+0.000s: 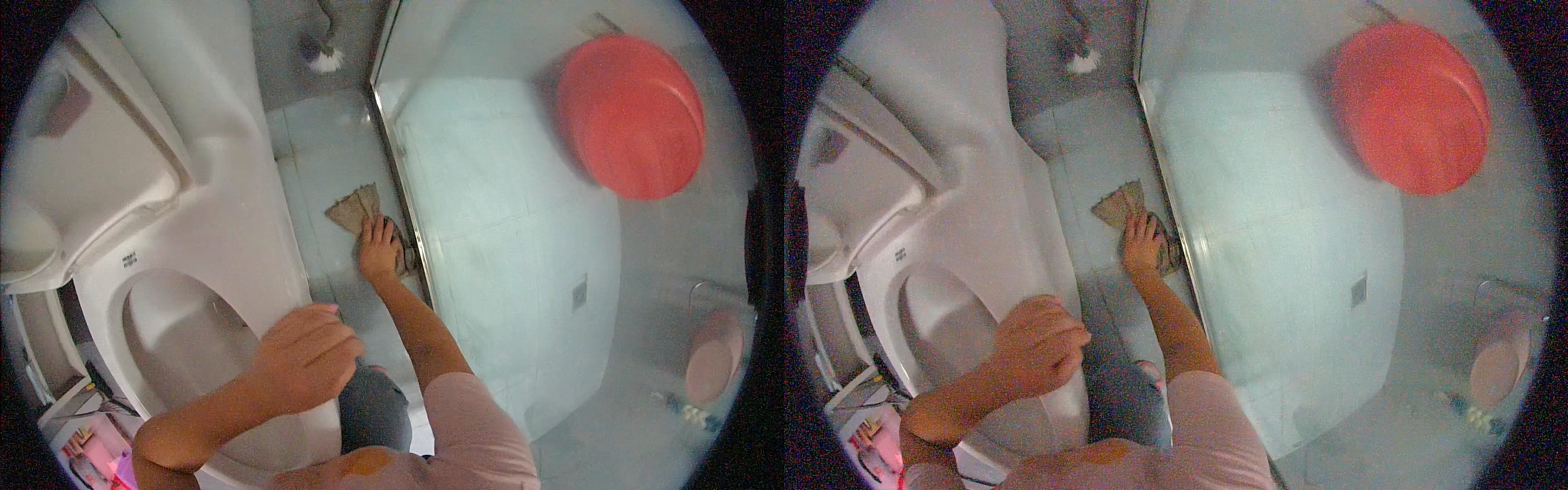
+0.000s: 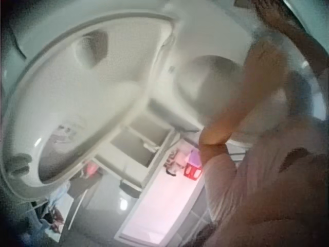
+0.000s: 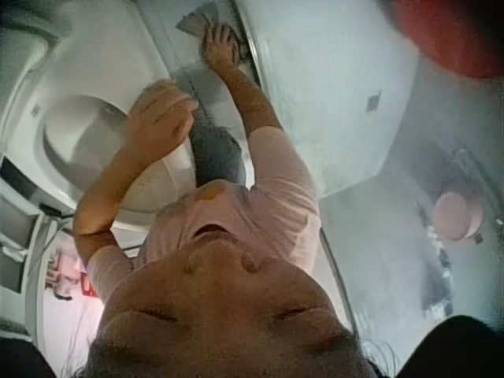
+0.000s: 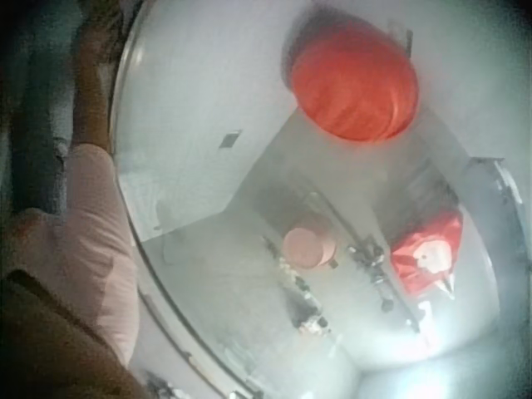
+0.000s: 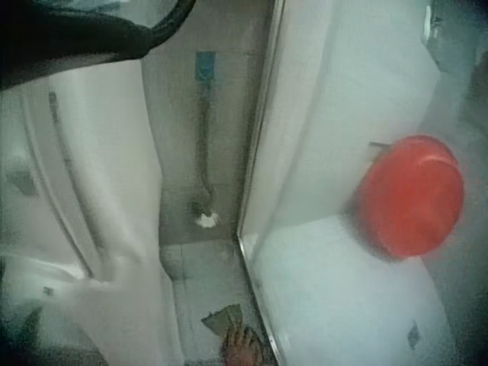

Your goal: The person uses a squeegee to push water across the tiled bathroom floor toward the drain. They then wash a cloth at the sink, wring it out, and use it to wipe the floor near the toilet and shower base.

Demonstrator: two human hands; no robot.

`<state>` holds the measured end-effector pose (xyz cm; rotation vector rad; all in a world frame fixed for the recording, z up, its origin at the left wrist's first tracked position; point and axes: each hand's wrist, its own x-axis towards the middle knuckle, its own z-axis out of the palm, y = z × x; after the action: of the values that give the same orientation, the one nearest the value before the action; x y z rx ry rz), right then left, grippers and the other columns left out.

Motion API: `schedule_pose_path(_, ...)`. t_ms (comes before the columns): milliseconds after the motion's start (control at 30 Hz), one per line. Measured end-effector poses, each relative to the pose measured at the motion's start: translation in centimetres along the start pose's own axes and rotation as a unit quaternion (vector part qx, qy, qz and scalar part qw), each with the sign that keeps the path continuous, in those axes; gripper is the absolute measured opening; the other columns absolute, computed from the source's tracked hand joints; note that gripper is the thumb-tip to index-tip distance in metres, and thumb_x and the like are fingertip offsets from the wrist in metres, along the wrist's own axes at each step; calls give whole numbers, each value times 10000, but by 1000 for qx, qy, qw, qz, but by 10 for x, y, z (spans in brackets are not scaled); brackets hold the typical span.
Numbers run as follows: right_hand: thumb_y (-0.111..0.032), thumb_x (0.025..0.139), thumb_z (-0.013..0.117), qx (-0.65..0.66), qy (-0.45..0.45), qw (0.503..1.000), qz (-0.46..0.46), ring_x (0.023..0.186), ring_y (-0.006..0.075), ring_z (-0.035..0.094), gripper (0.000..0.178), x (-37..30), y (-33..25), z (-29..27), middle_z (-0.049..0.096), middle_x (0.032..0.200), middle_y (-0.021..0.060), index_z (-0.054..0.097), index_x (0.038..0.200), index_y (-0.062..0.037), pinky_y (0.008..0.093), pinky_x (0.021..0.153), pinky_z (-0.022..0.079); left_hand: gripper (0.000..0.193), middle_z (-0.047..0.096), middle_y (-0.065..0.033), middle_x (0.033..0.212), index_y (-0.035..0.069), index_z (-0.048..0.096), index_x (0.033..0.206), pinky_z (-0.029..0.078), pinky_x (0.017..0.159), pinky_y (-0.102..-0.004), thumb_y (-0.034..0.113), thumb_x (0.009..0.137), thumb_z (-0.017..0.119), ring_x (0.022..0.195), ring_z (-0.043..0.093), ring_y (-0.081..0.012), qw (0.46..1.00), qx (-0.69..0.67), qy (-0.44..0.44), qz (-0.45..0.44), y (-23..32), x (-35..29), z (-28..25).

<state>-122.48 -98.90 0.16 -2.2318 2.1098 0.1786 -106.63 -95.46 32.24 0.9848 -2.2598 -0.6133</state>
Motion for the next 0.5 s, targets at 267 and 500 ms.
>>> schedule_pose_path(267,-150,747,404,-16,-56,994,89,1052,312,331,475,-130,38,22,335,1187,166,300,1186,-2,387,807,367,143,517,-51,713,78,510,665,433,742,-363,18,540,550,711,521,-224,999,8,-21,-22,4,-1,-3)
schedule_pose_path(500,-122,728,448,-57,-266,961,50,1042,346,338,440,-361,112,64,367,1147,159,349,1139,4,406,830,348,174,519,-43,682,81,502,654,435,737,-362,-13,514,545,680,523,-222,999,20,31,-5,6,5,1)
